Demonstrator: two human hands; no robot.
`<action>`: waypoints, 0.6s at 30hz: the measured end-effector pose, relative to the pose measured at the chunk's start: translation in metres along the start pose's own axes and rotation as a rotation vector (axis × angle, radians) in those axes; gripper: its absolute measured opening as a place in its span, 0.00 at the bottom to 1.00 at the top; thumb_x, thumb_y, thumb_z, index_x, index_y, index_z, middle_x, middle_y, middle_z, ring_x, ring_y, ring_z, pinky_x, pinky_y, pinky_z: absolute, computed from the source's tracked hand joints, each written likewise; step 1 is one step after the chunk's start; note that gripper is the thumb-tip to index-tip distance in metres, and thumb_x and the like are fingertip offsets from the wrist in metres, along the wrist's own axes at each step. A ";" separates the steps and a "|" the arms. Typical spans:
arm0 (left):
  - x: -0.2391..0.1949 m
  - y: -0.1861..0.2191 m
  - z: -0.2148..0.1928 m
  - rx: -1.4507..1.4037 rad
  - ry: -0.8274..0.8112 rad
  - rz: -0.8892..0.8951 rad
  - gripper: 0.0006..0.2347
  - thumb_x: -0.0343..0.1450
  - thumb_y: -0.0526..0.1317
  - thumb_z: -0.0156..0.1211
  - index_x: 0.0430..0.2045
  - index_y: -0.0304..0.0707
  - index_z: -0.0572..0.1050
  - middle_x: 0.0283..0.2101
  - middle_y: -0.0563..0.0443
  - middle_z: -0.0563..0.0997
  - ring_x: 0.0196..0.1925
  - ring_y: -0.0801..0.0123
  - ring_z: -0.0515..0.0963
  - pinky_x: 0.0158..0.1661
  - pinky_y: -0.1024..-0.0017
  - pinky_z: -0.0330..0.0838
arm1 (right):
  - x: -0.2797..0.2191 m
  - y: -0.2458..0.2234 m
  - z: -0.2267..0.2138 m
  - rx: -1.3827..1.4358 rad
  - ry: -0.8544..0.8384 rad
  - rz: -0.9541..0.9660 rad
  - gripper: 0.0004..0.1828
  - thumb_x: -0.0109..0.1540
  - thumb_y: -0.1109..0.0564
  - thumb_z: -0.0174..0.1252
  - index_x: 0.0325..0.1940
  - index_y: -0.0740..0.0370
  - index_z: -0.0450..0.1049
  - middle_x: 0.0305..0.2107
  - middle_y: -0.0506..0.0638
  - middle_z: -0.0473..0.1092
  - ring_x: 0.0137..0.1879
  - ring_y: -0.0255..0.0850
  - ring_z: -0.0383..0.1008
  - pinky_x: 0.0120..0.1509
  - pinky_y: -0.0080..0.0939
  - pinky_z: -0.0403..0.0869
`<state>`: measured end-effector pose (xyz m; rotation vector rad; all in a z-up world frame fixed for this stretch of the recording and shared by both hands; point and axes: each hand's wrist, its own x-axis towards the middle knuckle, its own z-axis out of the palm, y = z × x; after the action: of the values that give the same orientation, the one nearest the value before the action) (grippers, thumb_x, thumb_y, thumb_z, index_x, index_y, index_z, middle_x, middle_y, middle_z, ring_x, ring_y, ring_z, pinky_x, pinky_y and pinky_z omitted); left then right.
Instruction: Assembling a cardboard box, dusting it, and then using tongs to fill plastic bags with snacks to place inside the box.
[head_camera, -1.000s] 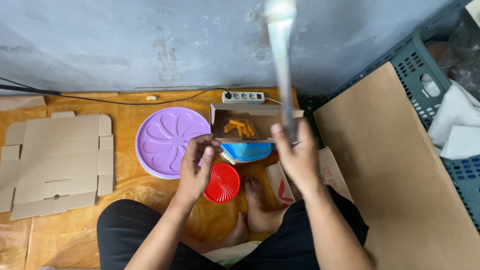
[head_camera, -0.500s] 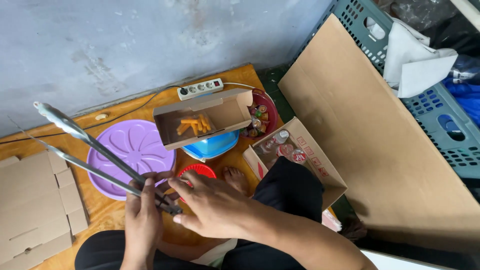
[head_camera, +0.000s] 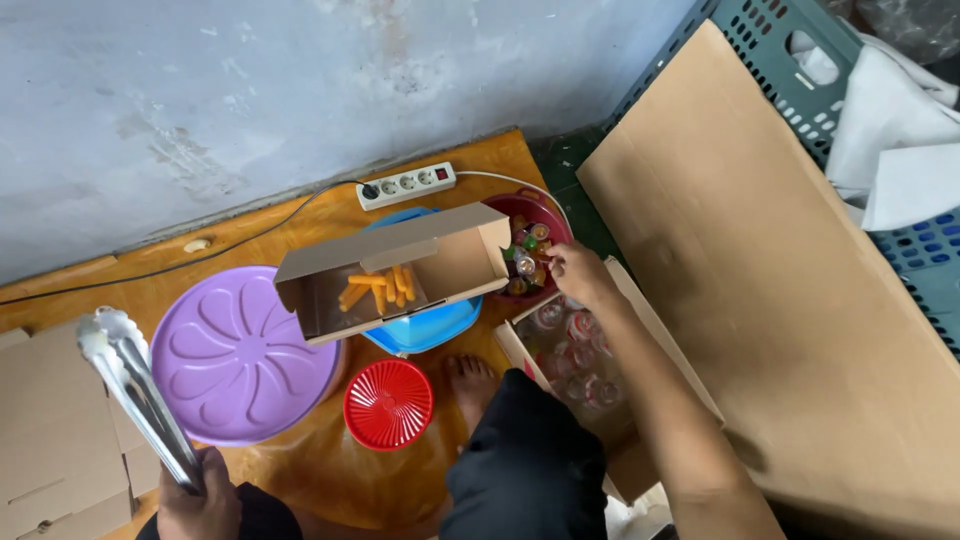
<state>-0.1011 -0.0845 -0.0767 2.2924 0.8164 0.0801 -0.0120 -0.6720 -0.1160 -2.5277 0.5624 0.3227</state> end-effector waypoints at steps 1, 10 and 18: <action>0.014 -0.018 0.017 0.143 0.064 0.139 0.15 0.77 0.50 0.57 0.51 0.40 0.77 0.29 0.35 0.79 0.30 0.36 0.79 0.35 0.47 0.71 | 0.018 0.003 0.014 -0.094 -0.065 -0.011 0.23 0.65 0.58 0.45 0.63 0.51 0.74 0.53 0.49 0.75 0.52 0.48 0.76 0.49 0.47 0.73; 0.037 0.105 0.044 -0.419 -0.323 0.072 0.09 0.81 0.38 0.51 0.31 0.38 0.66 0.15 0.53 0.65 0.13 0.72 0.64 0.11 0.74 0.60 | 0.091 -0.010 0.052 -0.400 -0.607 0.241 0.46 0.63 0.67 0.55 0.80 0.34 0.49 0.79 0.58 0.22 0.39 0.51 0.77 0.28 0.40 0.69; 0.051 0.113 0.053 -0.443 -0.326 -0.122 0.18 0.81 0.42 0.52 0.18 0.44 0.64 0.13 0.54 0.62 0.12 0.72 0.60 0.12 0.71 0.56 | 0.087 -0.016 0.078 -0.380 -0.503 0.239 0.45 0.60 0.66 0.57 0.77 0.49 0.45 0.56 0.64 0.63 0.46 0.57 0.78 0.39 0.51 0.74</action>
<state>0.0143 -0.1502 -0.0537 1.7759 0.6852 -0.1509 0.0632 -0.6452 -0.2031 -2.5761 0.6421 1.2123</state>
